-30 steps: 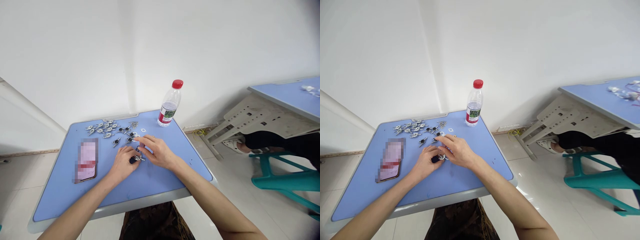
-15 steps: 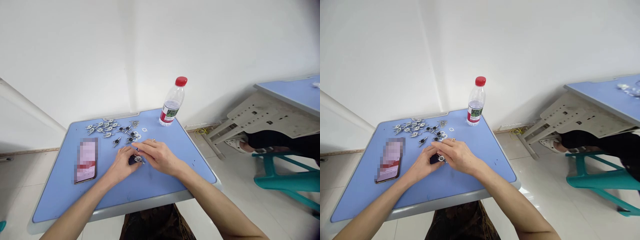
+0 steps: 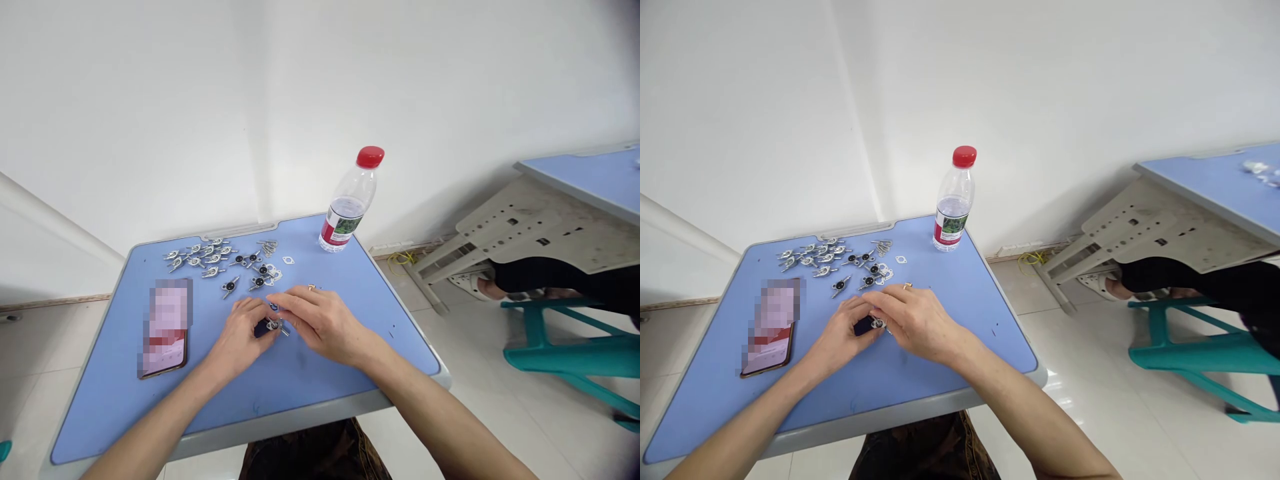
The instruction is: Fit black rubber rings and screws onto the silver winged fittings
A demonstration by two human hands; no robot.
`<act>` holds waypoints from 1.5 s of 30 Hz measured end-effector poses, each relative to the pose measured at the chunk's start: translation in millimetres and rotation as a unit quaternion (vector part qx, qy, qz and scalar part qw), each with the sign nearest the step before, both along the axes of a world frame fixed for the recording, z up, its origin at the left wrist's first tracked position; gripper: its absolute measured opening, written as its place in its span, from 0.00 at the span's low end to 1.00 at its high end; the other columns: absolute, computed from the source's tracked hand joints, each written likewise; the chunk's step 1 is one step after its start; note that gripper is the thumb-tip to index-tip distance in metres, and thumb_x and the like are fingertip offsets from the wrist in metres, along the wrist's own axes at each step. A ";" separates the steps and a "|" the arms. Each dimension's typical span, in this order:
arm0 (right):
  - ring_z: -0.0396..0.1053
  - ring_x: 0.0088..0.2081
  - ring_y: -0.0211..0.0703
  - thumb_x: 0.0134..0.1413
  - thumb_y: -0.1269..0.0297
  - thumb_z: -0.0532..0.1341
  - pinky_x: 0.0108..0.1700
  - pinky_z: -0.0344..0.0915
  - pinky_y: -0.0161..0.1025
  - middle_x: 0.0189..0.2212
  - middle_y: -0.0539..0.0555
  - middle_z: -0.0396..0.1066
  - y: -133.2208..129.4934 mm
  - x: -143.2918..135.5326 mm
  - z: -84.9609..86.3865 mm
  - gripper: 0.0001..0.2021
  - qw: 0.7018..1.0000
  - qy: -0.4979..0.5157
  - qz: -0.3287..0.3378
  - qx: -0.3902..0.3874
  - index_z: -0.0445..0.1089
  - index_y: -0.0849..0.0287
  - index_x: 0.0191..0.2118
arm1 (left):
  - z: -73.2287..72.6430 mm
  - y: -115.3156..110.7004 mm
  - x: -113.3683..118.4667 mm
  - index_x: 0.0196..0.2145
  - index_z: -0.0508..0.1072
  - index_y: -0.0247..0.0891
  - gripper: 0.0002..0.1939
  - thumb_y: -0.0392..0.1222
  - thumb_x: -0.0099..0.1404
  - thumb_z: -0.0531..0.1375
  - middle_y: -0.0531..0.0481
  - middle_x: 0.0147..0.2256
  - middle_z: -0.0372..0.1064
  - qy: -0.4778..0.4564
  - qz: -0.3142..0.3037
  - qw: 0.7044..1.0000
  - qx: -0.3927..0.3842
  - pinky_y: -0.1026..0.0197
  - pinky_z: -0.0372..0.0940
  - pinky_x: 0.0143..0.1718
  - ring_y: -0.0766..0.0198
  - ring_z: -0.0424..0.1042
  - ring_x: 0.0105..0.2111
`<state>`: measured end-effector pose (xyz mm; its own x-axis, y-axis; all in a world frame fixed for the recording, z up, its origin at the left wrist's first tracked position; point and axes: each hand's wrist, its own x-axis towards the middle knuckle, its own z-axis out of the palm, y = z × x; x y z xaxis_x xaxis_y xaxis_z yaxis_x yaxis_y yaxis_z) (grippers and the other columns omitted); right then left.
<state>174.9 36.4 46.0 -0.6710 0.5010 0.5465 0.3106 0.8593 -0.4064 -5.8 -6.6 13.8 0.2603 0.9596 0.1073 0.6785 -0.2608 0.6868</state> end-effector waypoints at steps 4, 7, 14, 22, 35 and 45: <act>0.70 0.36 0.37 0.63 0.72 0.51 0.34 0.67 0.33 0.39 0.56 0.72 0.7 -0.2 -0.3 0.12 1.000 0.026 0.012 -0.009 0.64 0.61 0.50 | -0.6 -0.4 -0.5 0.35 0.72 0.41 0.07 0.33 0.58 0.61 0.51 0.38 0.73 0.008 0.002 1.000 0.006 0.50 0.58 0.48 0.57 0.69 0.41; 0.69 0.34 0.36 0.63 0.71 0.52 0.34 0.66 0.33 0.36 0.55 0.72 1.9 -2.9 -5.2 0.10 0.999 0.052 0.007 -0.012 0.66 0.60 0.48 | -0.3 -0.5 0.0 0.35 0.73 0.41 0.07 0.34 0.58 0.60 0.52 0.37 0.72 0.012 0.004 1.000 0.002 0.51 0.59 0.47 0.58 0.69 0.40; 0.60 0.22 0.32 0.60 0.62 0.58 0.26 0.56 0.31 0.21 0.48 0.66 2.1 -8.3 -14.0 0.09 0.997 0.050 -0.053 0.017 0.66 0.60 0.30 | 2.7 0.1 1.1 0.31 0.73 0.40 0.03 0.36 0.60 0.59 0.52 0.31 0.69 0.033 0.001 0.999 0.008 0.54 0.60 0.41 0.59 0.67 0.35; 0.64 0.26 0.32 0.61 0.67 0.55 0.27 0.59 0.30 0.29 0.51 0.71 4.3 -10.7 -18.0 0.04 0.992 0.075 -0.072 -0.070 0.67 0.59 0.37 | 3.0 -0.4 1.4 0.33 0.73 0.41 0.04 0.34 0.58 0.60 0.52 0.32 0.70 0.028 0.014 0.999 -0.003 0.52 0.59 0.44 0.58 0.67 0.36; 0.68 0.36 0.38 0.64 0.73 0.49 0.35 0.65 0.35 0.38 0.56 0.71 3.7 4.6 4.2 0.15 0.997 -0.029 0.041 -0.064 0.61 0.59 0.54 | 1.7 -0.8 0.6 0.32 0.71 0.41 0.05 0.33 0.58 0.60 0.52 0.34 0.71 0.014 0.008 1.000 0.014 0.52 0.59 0.44 0.58 0.68 0.38; 0.59 0.22 0.33 0.62 0.64 0.55 0.27 0.54 0.32 0.21 0.48 0.66 0.9 -0.9 -9.6 0.08 0.998 -0.007 -0.057 0.013 0.64 0.60 0.32 | 3.2 -0.8 1.8 0.31 0.71 0.40 0.01 0.35 0.60 0.59 0.52 0.32 0.69 0.034 0.004 0.999 0.010 0.54 0.59 0.40 0.59 0.66 0.35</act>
<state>174.0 37.3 36.4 -0.6178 0.5604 0.5516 0.4121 0.8282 -0.3798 -4.0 -7.4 17.1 0.2597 0.9595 0.1095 0.7253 -0.2687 0.6338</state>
